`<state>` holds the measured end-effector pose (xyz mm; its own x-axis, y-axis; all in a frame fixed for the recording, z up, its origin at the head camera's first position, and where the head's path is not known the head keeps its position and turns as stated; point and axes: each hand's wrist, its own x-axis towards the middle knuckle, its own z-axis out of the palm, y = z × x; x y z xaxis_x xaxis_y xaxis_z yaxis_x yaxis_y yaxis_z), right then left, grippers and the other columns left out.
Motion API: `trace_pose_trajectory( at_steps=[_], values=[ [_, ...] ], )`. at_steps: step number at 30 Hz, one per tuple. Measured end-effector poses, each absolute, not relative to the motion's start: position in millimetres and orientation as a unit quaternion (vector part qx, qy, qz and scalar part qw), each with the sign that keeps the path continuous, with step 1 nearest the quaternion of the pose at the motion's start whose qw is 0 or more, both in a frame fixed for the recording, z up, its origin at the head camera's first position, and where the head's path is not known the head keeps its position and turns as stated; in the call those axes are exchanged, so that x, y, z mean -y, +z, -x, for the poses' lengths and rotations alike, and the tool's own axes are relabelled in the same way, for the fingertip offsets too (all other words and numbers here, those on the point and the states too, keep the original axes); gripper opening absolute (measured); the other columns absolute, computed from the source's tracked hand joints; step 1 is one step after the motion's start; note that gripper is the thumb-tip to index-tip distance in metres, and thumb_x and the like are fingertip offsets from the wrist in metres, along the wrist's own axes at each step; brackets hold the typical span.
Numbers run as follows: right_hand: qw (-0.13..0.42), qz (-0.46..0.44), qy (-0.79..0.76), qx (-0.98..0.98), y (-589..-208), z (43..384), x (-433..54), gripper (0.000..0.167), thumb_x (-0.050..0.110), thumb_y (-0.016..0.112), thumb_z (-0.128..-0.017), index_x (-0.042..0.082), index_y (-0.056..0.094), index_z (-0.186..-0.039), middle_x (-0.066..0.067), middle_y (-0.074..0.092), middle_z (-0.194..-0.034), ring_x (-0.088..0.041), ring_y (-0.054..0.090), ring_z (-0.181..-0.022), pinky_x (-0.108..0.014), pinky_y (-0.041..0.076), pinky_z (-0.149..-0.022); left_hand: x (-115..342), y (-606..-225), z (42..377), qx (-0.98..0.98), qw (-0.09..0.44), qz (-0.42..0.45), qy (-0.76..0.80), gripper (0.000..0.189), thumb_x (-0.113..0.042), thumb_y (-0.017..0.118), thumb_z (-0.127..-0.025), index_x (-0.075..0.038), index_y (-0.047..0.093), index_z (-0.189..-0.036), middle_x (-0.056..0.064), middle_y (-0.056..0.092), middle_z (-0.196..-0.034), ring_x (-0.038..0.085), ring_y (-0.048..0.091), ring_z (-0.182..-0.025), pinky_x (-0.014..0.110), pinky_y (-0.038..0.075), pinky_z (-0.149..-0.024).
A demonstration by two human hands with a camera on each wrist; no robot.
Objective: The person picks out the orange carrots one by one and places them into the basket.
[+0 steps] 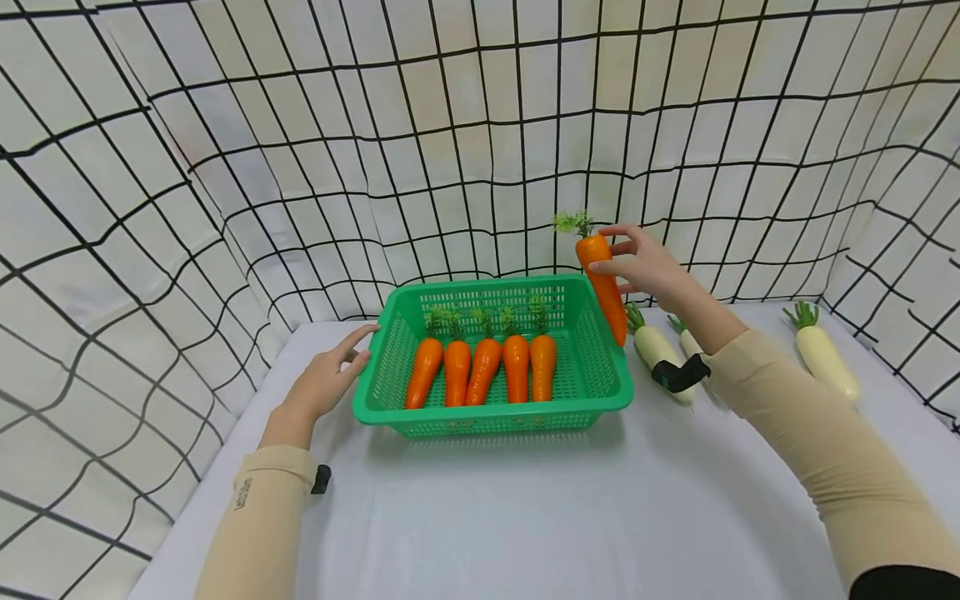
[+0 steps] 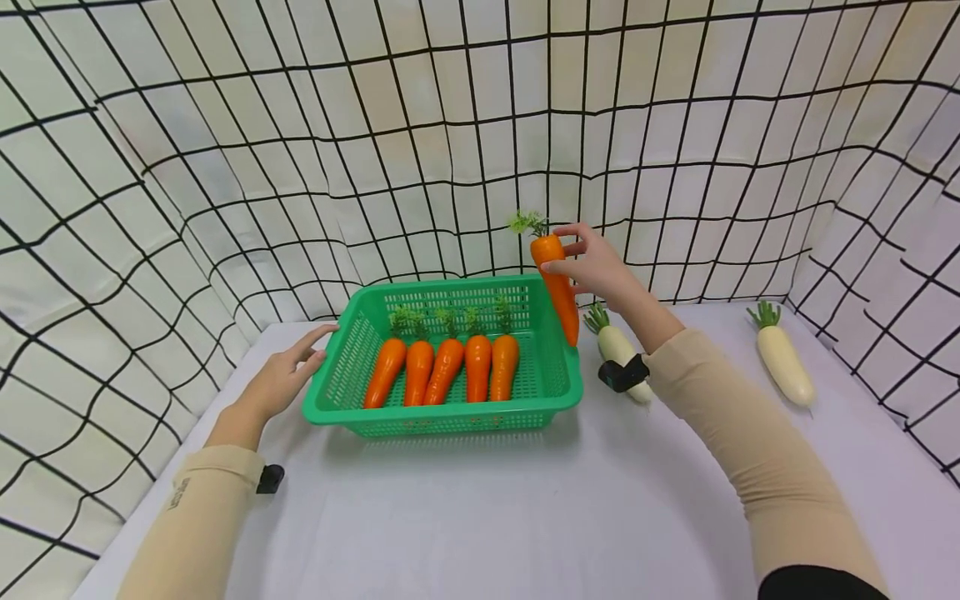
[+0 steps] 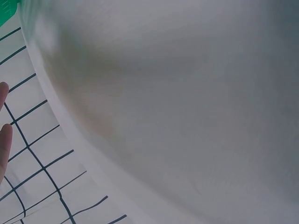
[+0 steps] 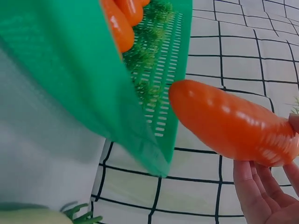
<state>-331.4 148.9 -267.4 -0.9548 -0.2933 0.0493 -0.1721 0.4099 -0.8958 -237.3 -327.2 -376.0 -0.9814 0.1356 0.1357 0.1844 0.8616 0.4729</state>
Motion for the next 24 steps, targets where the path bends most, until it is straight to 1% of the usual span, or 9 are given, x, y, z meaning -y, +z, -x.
trace_pose_trajectory(
  at_steps=[4,11,16,20,24],
  values=[
    [0.061,0.143,-0.535,-0.831,-265,338,-138,0.067,0.022,0.064,-0.103,0.01,0.03,-0.159,-0.024,0.043,-0.15,-0.04,0.055,-0.125,-0.051,0.053,-0.097,328,-376,238,0.963,0.05,0.085,-0.249,0.057,-0.047,0.037,-0.111,-0.024,0.031,-0.162,0.03,0.062,-0.131,0.048,0.062,-0.114,0.069,0.046,-0.094],
    [0.081,0.128,-0.565,-0.811,-266,348,-120,0.065,0.019,0.064,-0.103,0.009,0.03,-0.157,-0.025,0.042,-0.151,-0.041,0.053,-0.127,-0.055,0.049,-0.102,328,-377,238,0.963,0.052,0.088,-0.25,0.057,-0.047,0.037,-0.111,-0.023,0.031,-0.162,0.03,0.062,-0.132,0.049,0.061,-0.115,0.069,0.046,-0.094],
    [0.087,0.111,-0.588,-0.797,-275,356,-107,0.063,0.016,0.063,-0.103,0.009,0.031,-0.156,-0.025,0.042,-0.15,-0.042,0.054,-0.124,-0.055,0.049,-0.101,329,-376,238,0.964,0.049,0.084,-0.249,0.057,-0.048,0.037,-0.11,-0.024,0.031,-0.162,0.029,0.062,-0.132,0.049,0.061,-0.115,0.069,0.046,-0.094],
    [0.099,0.111,-0.594,-0.79,-285,361,-97,0.062,0.014,0.061,-0.104,0.014,0.029,-0.157,-0.027,0.039,-0.151,-0.044,0.053,-0.126,-0.058,0.05,-0.099,328,-376,238,0.964,0.048,0.081,-0.247,0.057,-0.049,0.036,-0.11,-0.024,0.03,-0.162,0.029,0.062,-0.132,0.049,0.061,-0.115,0.069,0.045,-0.094],
    [0.12,0.13,-0.591,-0.787,-294,363,-91,0.061,0.009,0.055,-0.106,0.016,0.025,-0.158,-0.032,0.034,-0.151,-0.048,0.049,-0.129,-0.062,0.048,-0.099,327,-376,238,0.965,0.048,0.081,-0.246,0.057,-0.048,0.036,-0.111,-0.024,0.031,-0.162,0.03,0.062,-0.132,0.049,0.062,-0.115,0.069,0.046,-0.094]
  ],
)
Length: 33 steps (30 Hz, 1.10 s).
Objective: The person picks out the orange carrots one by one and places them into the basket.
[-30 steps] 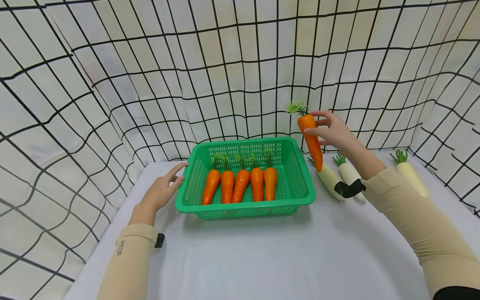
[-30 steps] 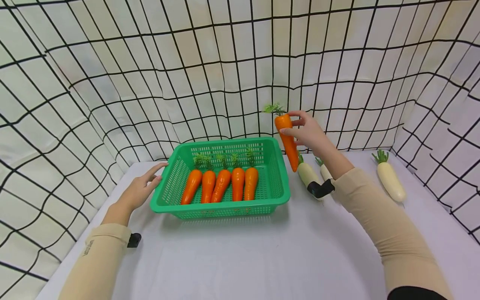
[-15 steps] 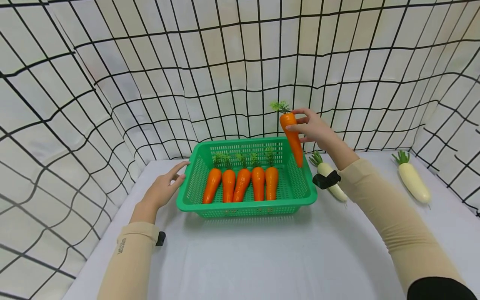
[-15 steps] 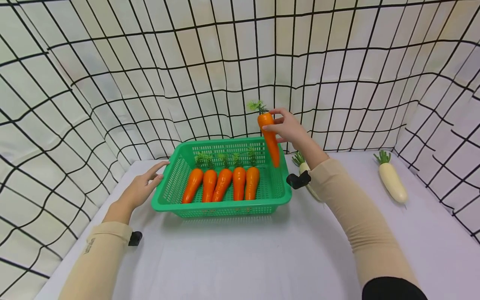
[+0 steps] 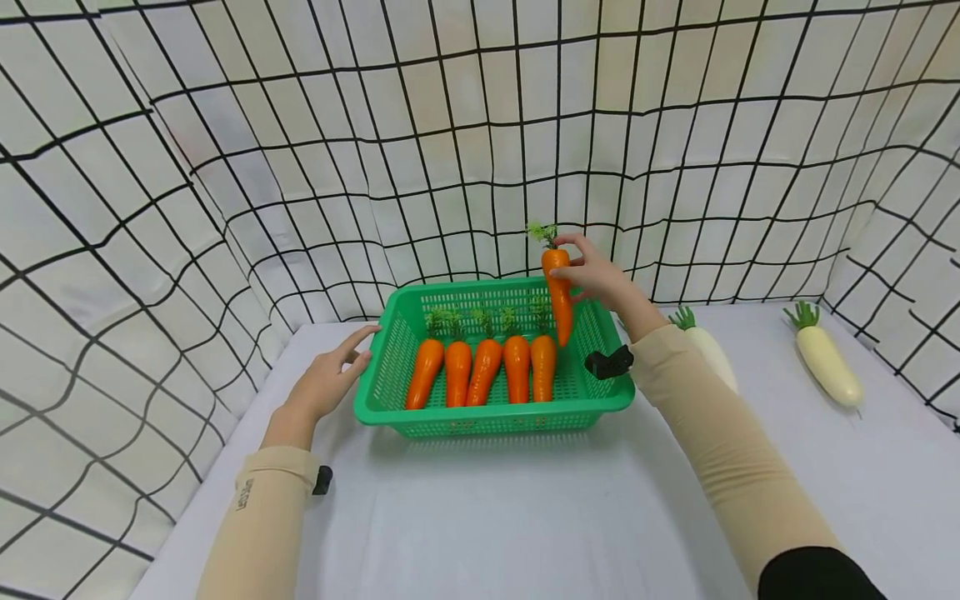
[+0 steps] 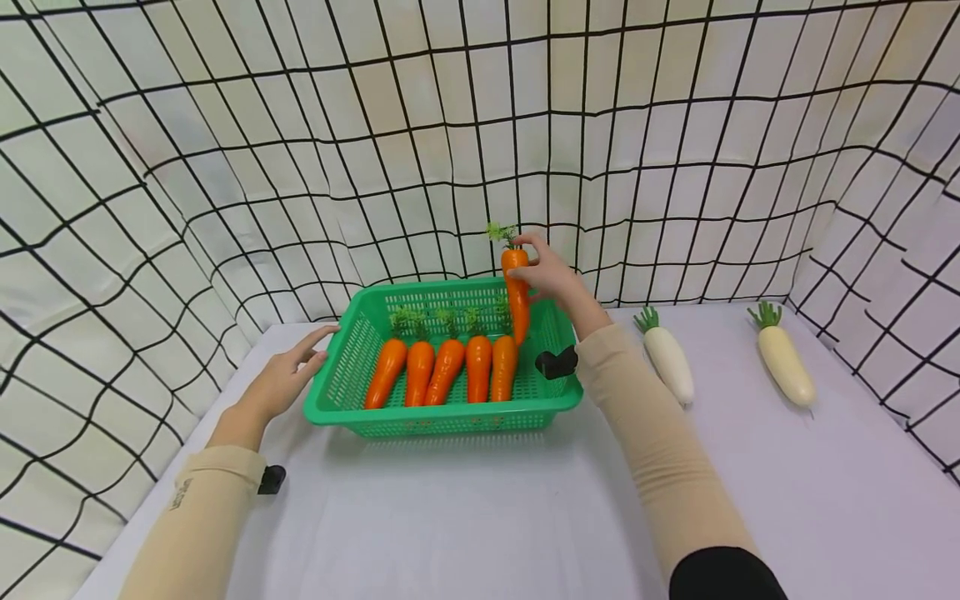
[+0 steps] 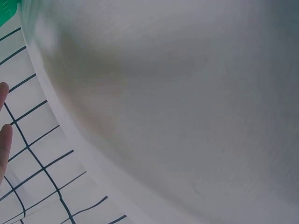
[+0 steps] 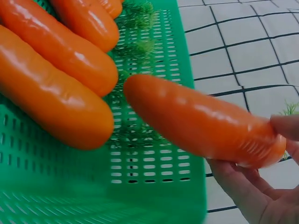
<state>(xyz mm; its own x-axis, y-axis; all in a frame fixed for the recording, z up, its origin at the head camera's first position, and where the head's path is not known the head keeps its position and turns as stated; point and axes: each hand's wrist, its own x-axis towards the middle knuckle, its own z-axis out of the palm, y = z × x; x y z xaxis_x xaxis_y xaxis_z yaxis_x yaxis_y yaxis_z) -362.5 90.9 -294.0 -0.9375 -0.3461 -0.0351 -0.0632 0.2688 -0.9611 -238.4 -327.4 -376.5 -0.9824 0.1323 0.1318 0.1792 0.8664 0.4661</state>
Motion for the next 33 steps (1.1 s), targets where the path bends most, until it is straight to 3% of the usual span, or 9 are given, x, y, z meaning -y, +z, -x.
trace_pose_trajectory(
  at_steps=[8,12,19,28,33],
  values=[
    [0.141,0.16,-0.555,-0.804,-309,366,-80,0.057,0.005,0.047,-0.108,0.016,0.02,-0.158,-0.034,0.033,-0.151,-0.051,0.047,-0.131,-0.065,0.048,-0.096,328,-375,238,0.964,0.051,0.08,-0.248,0.056,-0.048,0.036,-0.111,-0.024,0.031,-0.162,0.03,0.061,-0.132,0.049,0.062,-0.114,0.069,0.046,-0.094],
    [0.158,0.174,-0.515,-0.824,-313,366,-77,0.054,0.004,0.045,-0.109,0.012,0.028,-0.159,-0.032,0.031,-0.154,-0.049,0.047,-0.13,-0.063,0.049,-0.096,327,-374,238,0.963,0.052,0.082,-0.25,0.056,-0.047,0.036,-0.111,-0.024,0.031,-0.162,0.03,0.061,-0.133,0.049,0.062,-0.114,0.07,0.045,-0.095],
    [0.178,0.182,-0.443,-0.86,-321,362,-77,0.052,0.003,0.049,-0.106,0.005,0.036,-0.156,-0.03,0.03,-0.156,-0.048,0.048,-0.13,-0.059,0.053,-0.093,327,-377,238,0.964,0.049,0.081,-0.25,0.056,-0.047,0.036,-0.111,-0.024,0.031,-0.162,0.03,0.061,-0.133,0.049,0.062,-0.115,0.07,0.045,-0.095],
    [0.17,0.16,-0.312,-0.921,-328,357,-74,0.054,0.006,0.058,-0.102,0.01,0.043,-0.153,-0.028,0.041,-0.148,-0.039,0.06,-0.113,-0.044,0.059,-0.081,328,-377,236,0.963,0.048,0.082,-0.251,0.055,-0.045,0.038,-0.111,-0.023,0.031,-0.161,0.03,0.061,-0.133,0.05,0.061,-0.115,0.07,0.044,-0.096],
    [0.168,0.149,-0.278,-0.934,-331,356,-70,0.052,0.006,0.059,-0.102,0.011,0.046,-0.152,-0.029,0.032,-0.154,-0.037,0.057,-0.112,-0.042,0.059,-0.078,327,-377,237,0.963,0.054,0.085,-0.248,0.056,-0.047,0.038,-0.111,-0.024,0.031,-0.161,0.029,0.062,-0.132,0.048,0.062,-0.113,0.069,0.045,-0.094]
  ],
)
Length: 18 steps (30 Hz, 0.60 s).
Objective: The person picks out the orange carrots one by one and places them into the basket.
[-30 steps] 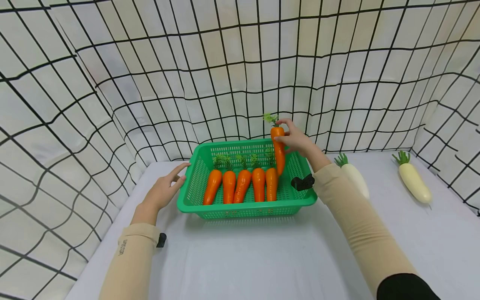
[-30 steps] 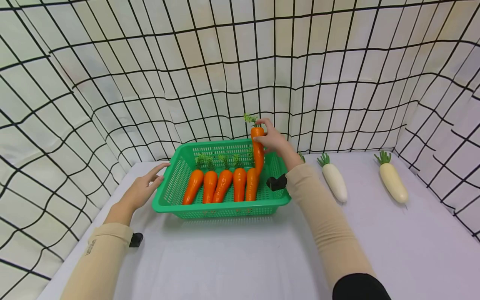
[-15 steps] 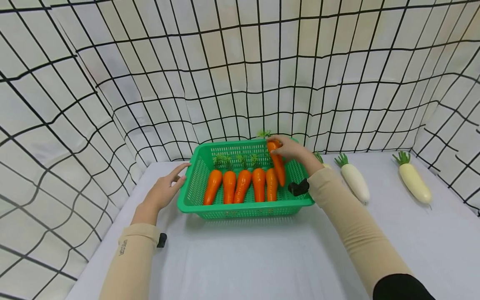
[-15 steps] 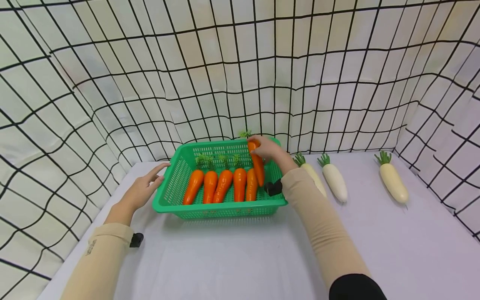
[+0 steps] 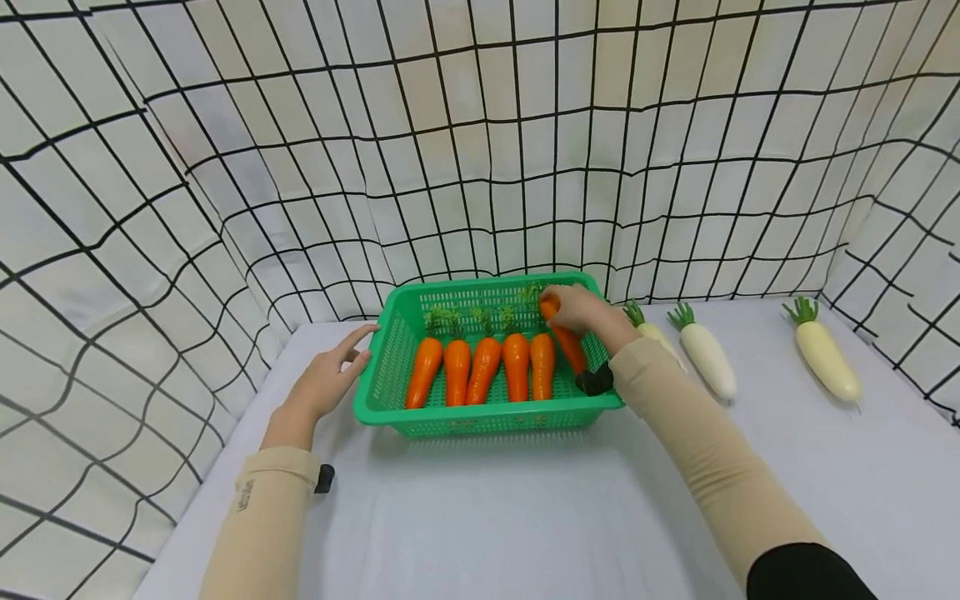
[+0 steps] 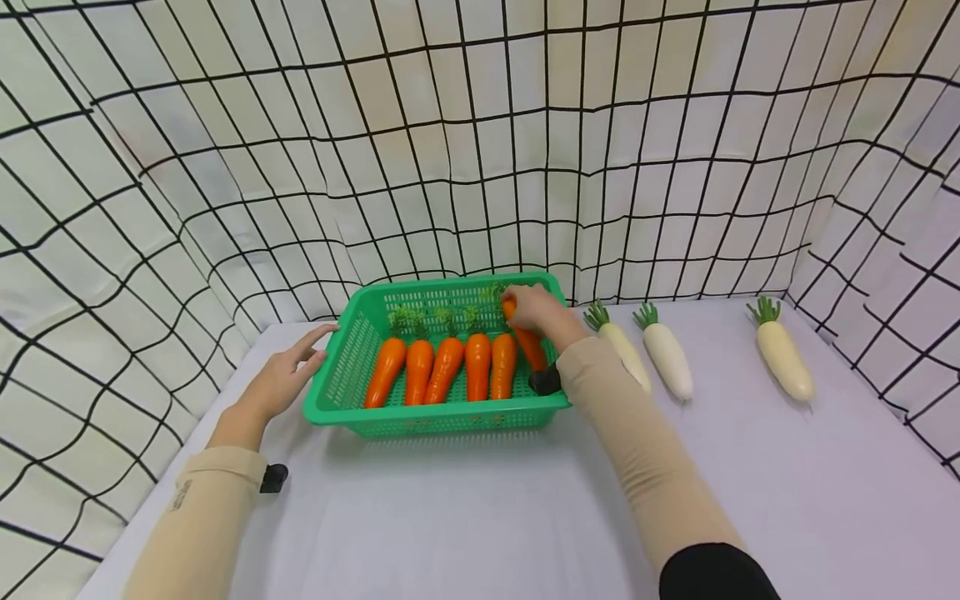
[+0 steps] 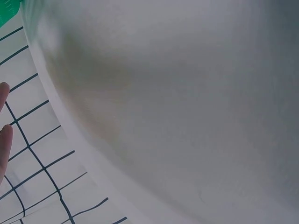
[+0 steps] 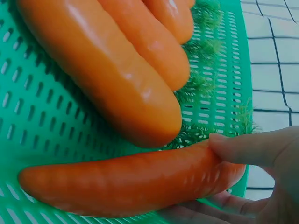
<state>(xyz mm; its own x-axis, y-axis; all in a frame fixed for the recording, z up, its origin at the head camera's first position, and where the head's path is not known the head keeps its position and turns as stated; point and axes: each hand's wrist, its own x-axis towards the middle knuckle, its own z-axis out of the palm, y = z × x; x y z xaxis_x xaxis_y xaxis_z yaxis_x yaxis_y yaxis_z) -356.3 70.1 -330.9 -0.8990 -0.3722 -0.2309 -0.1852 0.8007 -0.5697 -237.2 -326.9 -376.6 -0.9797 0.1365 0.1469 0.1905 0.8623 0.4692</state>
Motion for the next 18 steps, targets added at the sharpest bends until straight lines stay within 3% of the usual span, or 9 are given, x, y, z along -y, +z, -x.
trace_pose_trajectory(
  at_steps=[3,7,14,18],
  values=[
    [0.18,0.148,-0.262,-0.937,-332.4,357.2,-68.0,0.053,0.005,0.058,-0.103,0.01,0.045,-0.153,-0.03,0.028,-0.155,-0.038,0.054,-0.117,-0.04,0.059,-0.077,326.4,-377.3,237.7,0.964,0.055,0.084,-0.246,0.056,-0.048,0.037,-0.11,-0.025,0.031,-0.161,0.029,0.062,-0.132,0.047,0.063,-0.112,0.068,0.046,-0.093],
    [0.194,0.148,-0.247,-0.938,-335.1,357.6,-65.9,0.052,0.004,0.055,-0.103,0.006,0.043,-0.154,-0.029,0.038,-0.151,-0.037,0.056,-0.117,-0.039,0.06,-0.077,326.7,-378.8,237.5,0.964,0.053,0.082,-0.247,0.056,-0.048,0.038,-0.11,-0.024,0.032,-0.161,0.029,0.062,-0.132,0.047,0.064,-0.11,0.068,0.047,-0.093],
    [0.223,0.146,-0.172,-0.948,-339.0,356.5,-62.4,0.057,0.015,0.06,-0.104,0.0,0.041,-0.155,-0.026,0.046,-0.151,-0.031,0.071,-0.086,-0.039,0.06,-0.076,327.1,-380.6,237.1,0.963,0.053,0.084,-0.249,0.056,-0.047,0.037,-0.111,-0.024,0.031,-0.161,0.029,0.062,-0.132,0.048,0.063,-0.112,0.069,0.046,-0.094],
    [0.246,0.151,-0.164,-0.943,-338.0,355.9,-62.3,0.059,0.014,0.061,-0.102,-0.003,0.04,-0.154,-0.025,0.047,-0.15,-0.033,0.07,-0.098,-0.04,0.06,-0.081,326.4,-378.0,238.1,0.962,0.056,0.088,-0.251,0.056,-0.046,0.037,-0.111,-0.023,0.032,-0.161,0.03,0.062,-0.131,0.049,0.063,-0.112,0.069,0.046,-0.093]
  ],
)
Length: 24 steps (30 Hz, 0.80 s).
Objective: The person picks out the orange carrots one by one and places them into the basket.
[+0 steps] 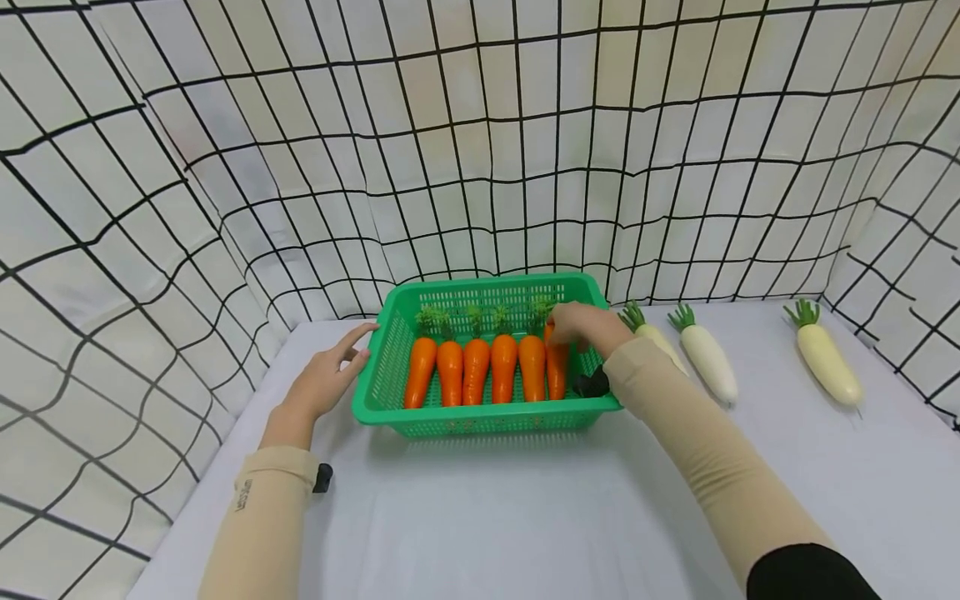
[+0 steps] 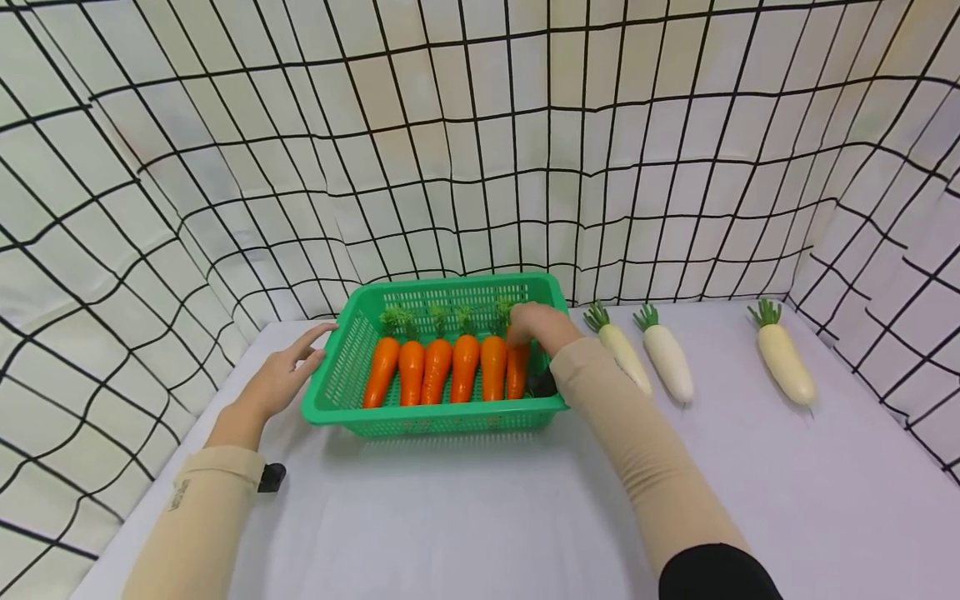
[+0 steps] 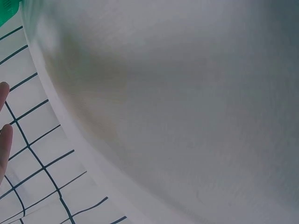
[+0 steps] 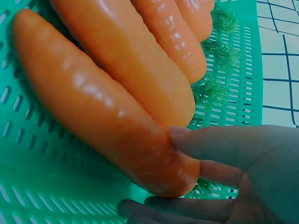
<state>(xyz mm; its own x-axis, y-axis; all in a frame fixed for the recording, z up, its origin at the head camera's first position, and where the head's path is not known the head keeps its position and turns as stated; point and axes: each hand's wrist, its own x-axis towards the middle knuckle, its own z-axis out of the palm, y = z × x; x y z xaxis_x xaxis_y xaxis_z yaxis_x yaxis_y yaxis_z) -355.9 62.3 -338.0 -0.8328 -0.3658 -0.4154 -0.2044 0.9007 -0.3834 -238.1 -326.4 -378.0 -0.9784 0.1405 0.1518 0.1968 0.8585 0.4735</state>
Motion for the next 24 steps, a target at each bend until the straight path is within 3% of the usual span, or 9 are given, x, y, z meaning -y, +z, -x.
trace_pose_trajectory(
  at_steps=[6,9,24],
  values=[
    [0.279,0.154,-0.18,-0.931,-339,353,-66,0.063,0.011,0.066,-0.1,-0.005,0.039,-0.154,-0.026,0.044,-0.152,-0.035,0.064,-0.115,-0.039,0.059,-0.085,325,-380,239,0.962,0.051,0.084,-0.255,0.056,-0.047,0.038,-0.11,-0.025,0.031,-0.161,0.029,0.062,-0.131,0.046,0.064,-0.11,0.068,0.047,-0.094],
    [0.279,0.156,-0.179,-0.93,-339,351,-67,0.066,0.013,0.07,-0.099,-0.004,0.039,-0.154,-0.025,0.042,-0.154,-0.035,0.064,-0.116,-0.038,0.059,-0.084,324,-382,240,0.962,0.053,0.086,-0.255,0.056,-0.047,0.038,-0.11,-0.025,0.031,-0.161,0.028,0.063,-0.131,0.045,0.065,-0.109,0.068,0.047,-0.093],
    [0.239,0.165,-0.161,-0.943,-324,348,-72,0.062,0.018,0.072,-0.098,0.003,0.047,-0.152,-0.024,0.04,-0.156,-0.034,0.07,-0.098,-0.042,0.058,-0.086,325,-382,242,0.961,0.046,0.087,-0.258,0.057,-0.048,0.038,-0.11,-0.025,0.032,-0.161,0.028,0.062,-0.132,0.047,0.063,-0.112,0.068,0.047,-0.093]
  ],
)
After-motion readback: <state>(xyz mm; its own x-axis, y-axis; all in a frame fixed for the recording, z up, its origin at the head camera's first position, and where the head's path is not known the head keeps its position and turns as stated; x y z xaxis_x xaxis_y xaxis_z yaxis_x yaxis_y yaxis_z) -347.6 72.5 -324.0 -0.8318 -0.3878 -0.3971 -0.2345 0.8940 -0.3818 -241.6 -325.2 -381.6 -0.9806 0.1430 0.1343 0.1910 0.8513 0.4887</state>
